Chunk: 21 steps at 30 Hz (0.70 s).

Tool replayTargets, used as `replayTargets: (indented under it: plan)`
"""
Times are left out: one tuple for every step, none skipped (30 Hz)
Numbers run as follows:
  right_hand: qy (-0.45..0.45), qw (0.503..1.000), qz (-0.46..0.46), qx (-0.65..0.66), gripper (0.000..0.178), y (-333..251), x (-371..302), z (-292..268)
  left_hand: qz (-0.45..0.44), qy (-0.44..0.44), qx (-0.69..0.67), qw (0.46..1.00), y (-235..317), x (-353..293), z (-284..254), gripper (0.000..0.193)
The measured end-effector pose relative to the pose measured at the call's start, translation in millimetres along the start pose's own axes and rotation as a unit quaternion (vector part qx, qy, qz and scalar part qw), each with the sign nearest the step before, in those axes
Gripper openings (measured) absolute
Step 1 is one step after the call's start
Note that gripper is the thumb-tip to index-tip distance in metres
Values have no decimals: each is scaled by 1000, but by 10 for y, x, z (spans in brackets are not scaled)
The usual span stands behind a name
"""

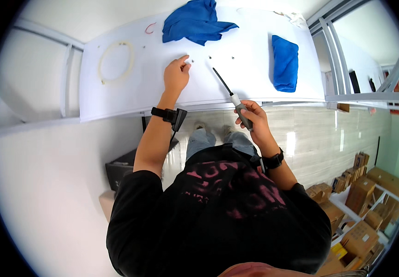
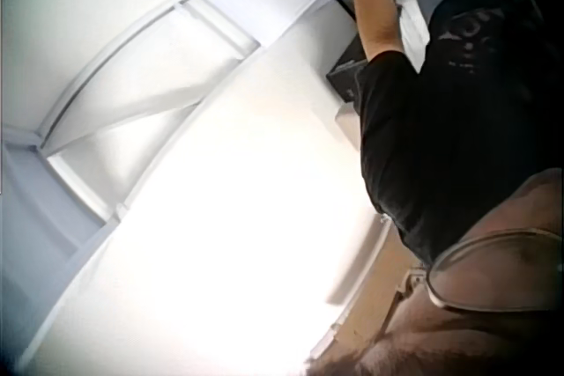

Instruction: The person uses a screwdriver to remove screws from a black plastic cover on a white appliance, then removes the cover to expose the internal metal housing. They continue to remove additional screws from the appliance's side panel.

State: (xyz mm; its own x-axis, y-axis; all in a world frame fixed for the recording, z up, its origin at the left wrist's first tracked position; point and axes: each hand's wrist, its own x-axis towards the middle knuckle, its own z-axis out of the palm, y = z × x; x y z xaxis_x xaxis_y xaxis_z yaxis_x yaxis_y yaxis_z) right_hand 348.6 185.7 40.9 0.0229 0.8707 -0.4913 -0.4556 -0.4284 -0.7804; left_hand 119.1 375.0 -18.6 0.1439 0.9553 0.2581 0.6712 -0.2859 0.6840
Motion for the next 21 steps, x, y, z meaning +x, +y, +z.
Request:
replayTargets:
  plan:
    - [-17, 1000, 6, -7, 30, -9, 3, -43, -29, 18, -29, 999, 34, -96, -32, 19]
    - [-36, 999, 13, -16, 30, -10, 14, -83, -60, 40, -57, 996, 77, -228, -85, 19]
    - [-64, 997, 24, -25, 30, -26, 49, -88, -92, 69, -79, 990, 105, -361, -181, 19]
    - [-90, 995, 31, -35, 31, -22, 89, -86, -142, 73, -132, 978, 86, -544, -225, 20]
    - [-119, 991, 43, -43, 32, 9, 97, -76, -192, 81, -183, 961, 58, -795, -226, 20]
    - [-144, 986, 62, -50, 33, 69, 68, -61, -244, 88, -234, 937, 62, -1081, -232, 21]
    - [-170, 980, 83, -57, 37, 138, 72, -34, -292, 86, -300, 904, 185, -1340, -301, 24]
    - [-201, 973, 96, -67, 40, 258, 84, -31, -333, 90, -366, 864, 333, -1557, -360, 27]
    - [-231, 963, 114, -80, 40, 332, 87, 56, -363, 110, -407, 831, 418, -1768, -435, 29]
    - [-261, 951, 137, -89, 41, 384, 51, 161, -394, 133, -444, 794, 512, -2006, -533, 31]
    - [-291, 938, 157, -108, 42, 452, 6, 305, -404, 164, -472, 766, 558, -2206, -670, 34]
    - [-319, 923, 170, -130, 43, 527, -58, 460, -407, 193, -503, 737, 579, -2420, -809, 37]
    - [-344, 905, 190, -164, 44, 580, -145, 608, -401, 227, -518, 720, 577, -2643, -926, 36]
    - [-376, 887, 204, -173, 44, 714, -237, 738, -394, 256, -530, 706, 542, -2880, -1055, 34]
    - [-403, 870, 217, -185, 45, 805, -303, 773, -386, 281, -545, 689, 549, -3082, -1098, 33]
    - [-427, 854, 228, -193, 46, 893, -373, 817, -377, 301, -560, 673, 554, -3256, -1145, 32]
    - [-456, 835, 239, -195, 46, 971, -454, 878, -381, 326, -555, 664, 566, -3405, -1181, 30]
    - [-464, 826, 247, -201, 45, 1024, -527, 937, -382, 344, -552, 657, 579, -3502, -1220, 29]
    - [-470, 820, 254, -206, 44, 1071, -598, 1004, -382, 359, -550, 650, 578, -3580, -1271, 29]
    - [-474, 815, 260, -209, 43, 1118, -667, 1067, -383, 370, -548, 645, 552, -3641, -1328, 28]
    - [-469, 816, 266, -210, 42, 1192, -726, 1106, -390, 376, -548, 638, 478, -3743, -1344, 26]
